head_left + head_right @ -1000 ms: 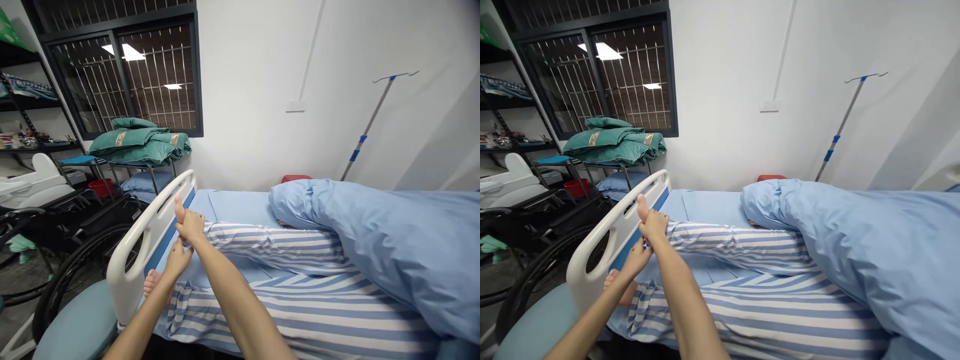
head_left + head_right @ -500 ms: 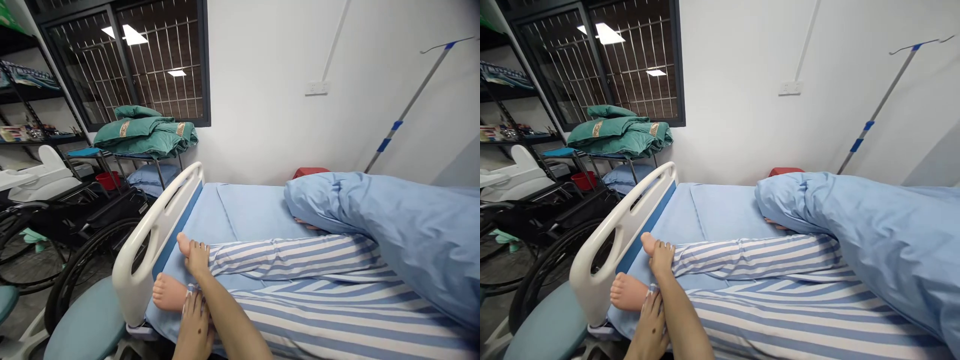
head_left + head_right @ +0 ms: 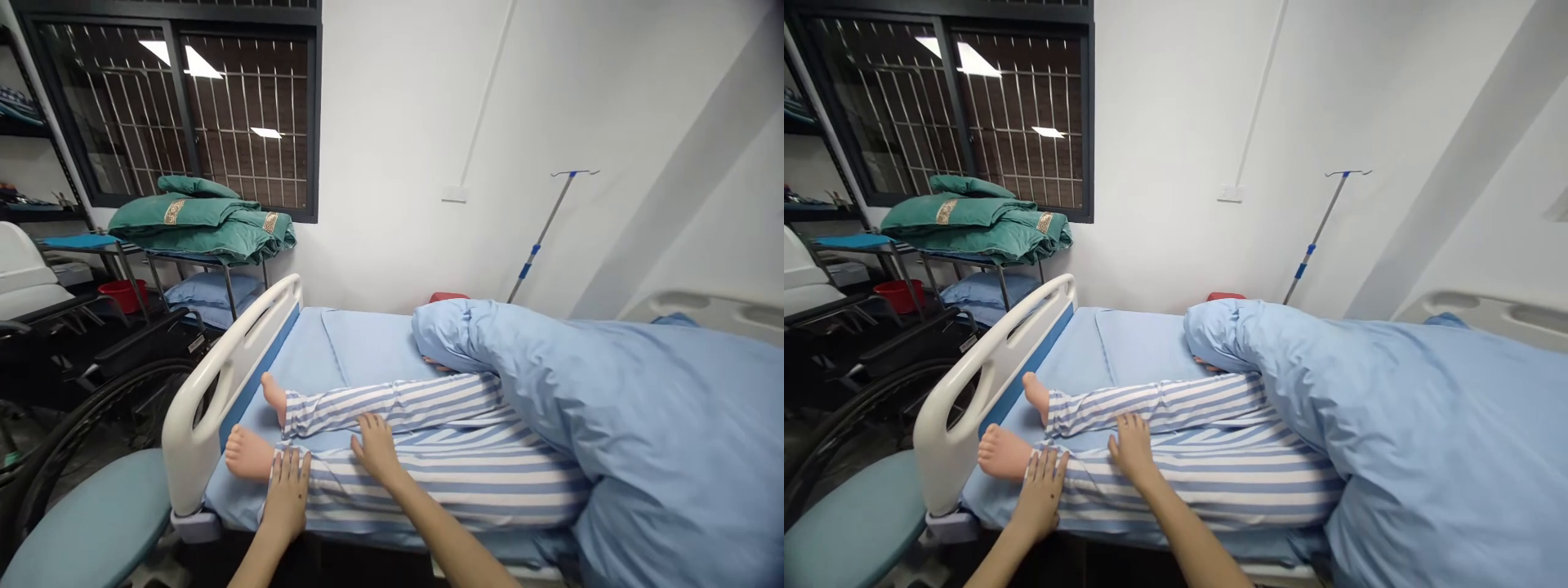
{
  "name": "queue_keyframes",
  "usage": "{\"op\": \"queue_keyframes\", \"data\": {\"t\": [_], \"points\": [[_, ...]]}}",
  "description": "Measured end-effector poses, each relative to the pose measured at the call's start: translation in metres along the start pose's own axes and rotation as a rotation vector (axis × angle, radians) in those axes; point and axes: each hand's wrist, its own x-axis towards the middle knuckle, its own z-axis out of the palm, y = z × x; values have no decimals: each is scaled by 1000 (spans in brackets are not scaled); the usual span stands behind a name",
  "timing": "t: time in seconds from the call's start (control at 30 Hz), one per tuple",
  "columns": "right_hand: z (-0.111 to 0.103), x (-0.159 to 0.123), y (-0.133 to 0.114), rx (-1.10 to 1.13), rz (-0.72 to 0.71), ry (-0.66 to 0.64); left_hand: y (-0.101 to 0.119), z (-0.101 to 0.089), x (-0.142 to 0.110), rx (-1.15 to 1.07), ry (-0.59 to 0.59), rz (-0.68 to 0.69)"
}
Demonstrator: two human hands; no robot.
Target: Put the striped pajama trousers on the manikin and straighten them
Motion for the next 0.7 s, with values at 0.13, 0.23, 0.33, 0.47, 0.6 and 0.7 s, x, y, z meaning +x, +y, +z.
{"op": "queue_keyframes", "data": {"t": [0.13,0.23,0.33,0.47,0.6,0.7], "points": [[-10,-35,37,-63,189,-41,3,-13,-1,40,-76,-6],[-7,-46,44,-68,273,-54,4,-13,-1,58,-95,-3],[-5,-49,41,-93,273,-13,4,-13,-2,72,-81,-2],[-7,-49,38,-101,304,9,4,-15,-3,67,-73,-3],[-9,-48,37,-90,324,9,4,-15,-4,32,-62,-4],[-9,-48,36,-87,330,14,3,-13,-4,-7,-27,-14]]}}
